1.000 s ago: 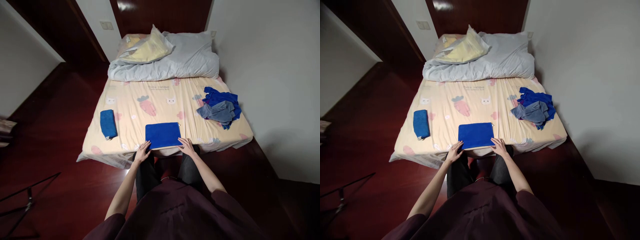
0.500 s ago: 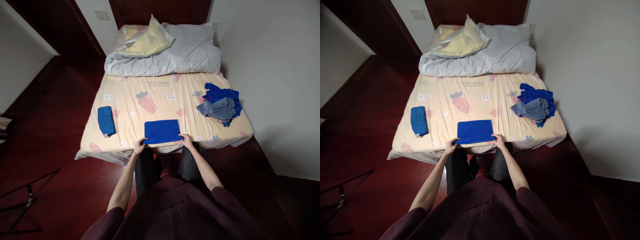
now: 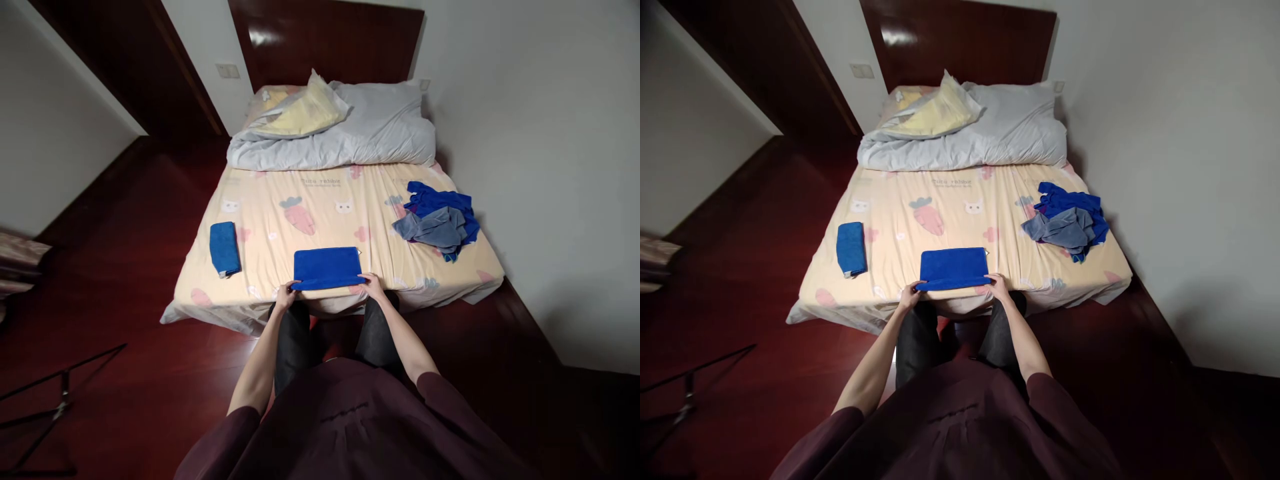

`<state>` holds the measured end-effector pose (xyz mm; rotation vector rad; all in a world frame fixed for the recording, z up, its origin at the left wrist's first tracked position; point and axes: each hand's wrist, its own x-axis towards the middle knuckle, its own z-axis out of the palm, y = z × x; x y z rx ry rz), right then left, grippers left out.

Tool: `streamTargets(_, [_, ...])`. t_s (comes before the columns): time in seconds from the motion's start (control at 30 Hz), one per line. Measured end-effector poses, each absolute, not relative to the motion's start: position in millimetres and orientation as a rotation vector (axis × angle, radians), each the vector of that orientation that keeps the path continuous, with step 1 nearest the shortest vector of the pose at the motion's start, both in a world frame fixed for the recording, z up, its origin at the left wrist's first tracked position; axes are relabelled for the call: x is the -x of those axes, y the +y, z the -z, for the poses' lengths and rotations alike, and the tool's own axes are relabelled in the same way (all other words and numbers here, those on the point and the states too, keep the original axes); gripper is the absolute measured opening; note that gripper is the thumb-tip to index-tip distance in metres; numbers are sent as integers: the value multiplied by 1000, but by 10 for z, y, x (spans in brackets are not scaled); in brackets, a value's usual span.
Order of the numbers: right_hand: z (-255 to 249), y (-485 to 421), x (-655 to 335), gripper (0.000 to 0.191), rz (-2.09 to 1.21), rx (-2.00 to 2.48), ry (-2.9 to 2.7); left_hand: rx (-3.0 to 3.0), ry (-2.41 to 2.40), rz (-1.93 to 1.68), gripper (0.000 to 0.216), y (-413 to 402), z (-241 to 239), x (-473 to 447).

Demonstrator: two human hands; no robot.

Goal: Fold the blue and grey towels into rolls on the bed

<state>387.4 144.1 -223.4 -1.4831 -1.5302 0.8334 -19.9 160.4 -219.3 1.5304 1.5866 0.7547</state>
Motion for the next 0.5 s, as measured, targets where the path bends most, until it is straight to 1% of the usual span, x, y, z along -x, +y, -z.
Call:
streamTargets(0.13, [2196, 1422, -3859, 15, -842, 1504, -1513, -1553, 1595, -748, 38, 1558, 2145, 210])
streamTargets(0.17, [2189, 1409, -3857, 14, -848, 1515, -1510, -1558, 1598, -744, 35, 1541, 2132, 221])
streamTargets(0.23, [2176, 1373, -3855, 29, -860, 1543, -1505, -1559, 1614, -736, 30, 1502, 2109, 244])
streamTargets(0.33, [2151, 1303, -3846, 48, -862, 1586, -1510, -1545, 1659, -720, 31, 1442, 2082, 262])
streamTargets(0.4, [2125, 1264, -3833, 53, -846, 1616, -1519, -1535, 1702, -705, 32, 1413, 2067, 252])
streamTargets(0.5, [2071, 1231, -3808, 54, -815, 1667, -1543, -1526, 1778, -674, 32, 1394, 2041, 208])
